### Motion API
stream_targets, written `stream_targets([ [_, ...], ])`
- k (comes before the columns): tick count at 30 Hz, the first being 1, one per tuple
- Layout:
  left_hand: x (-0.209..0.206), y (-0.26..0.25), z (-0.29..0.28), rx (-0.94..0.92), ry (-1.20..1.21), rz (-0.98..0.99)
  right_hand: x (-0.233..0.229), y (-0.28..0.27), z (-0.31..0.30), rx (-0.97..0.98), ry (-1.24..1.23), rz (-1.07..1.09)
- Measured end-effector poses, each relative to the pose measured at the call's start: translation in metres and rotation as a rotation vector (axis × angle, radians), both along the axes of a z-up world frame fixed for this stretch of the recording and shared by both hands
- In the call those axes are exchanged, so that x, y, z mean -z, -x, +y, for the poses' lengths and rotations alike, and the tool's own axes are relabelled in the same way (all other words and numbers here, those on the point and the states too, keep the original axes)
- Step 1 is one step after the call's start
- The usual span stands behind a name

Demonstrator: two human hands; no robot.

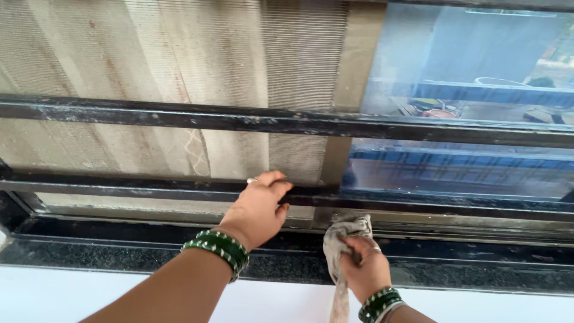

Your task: The person prepares a cleaning solution in a bucket using a mug and a cloth, then wipes the glass panes and the metal grill of a window with the wet cloth.

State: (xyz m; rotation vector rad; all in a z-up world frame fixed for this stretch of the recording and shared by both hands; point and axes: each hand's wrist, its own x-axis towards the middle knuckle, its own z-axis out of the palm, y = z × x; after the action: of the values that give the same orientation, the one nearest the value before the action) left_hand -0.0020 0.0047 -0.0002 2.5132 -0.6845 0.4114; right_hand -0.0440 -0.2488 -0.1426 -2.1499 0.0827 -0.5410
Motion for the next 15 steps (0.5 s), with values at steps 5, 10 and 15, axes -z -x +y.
stream_targets([
  [5, -0.005, -0.001, 0.039, 0.089, -0.151, -0.128, -0.026, -0.03, 0.012, 0.053, -1.262, 0.24],
  [10, -0.001, -0.021, 0.062, 0.275, -0.225, -0.44, -0.031, -0.061, 0.026, 0.086, -1.532, 0.181],
  [15, 0.018, -0.014, 0.071, 0.281, -0.26, -0.362, 0.006, -0.088, 0.047, 0.248, -1.279, -0.127],
])
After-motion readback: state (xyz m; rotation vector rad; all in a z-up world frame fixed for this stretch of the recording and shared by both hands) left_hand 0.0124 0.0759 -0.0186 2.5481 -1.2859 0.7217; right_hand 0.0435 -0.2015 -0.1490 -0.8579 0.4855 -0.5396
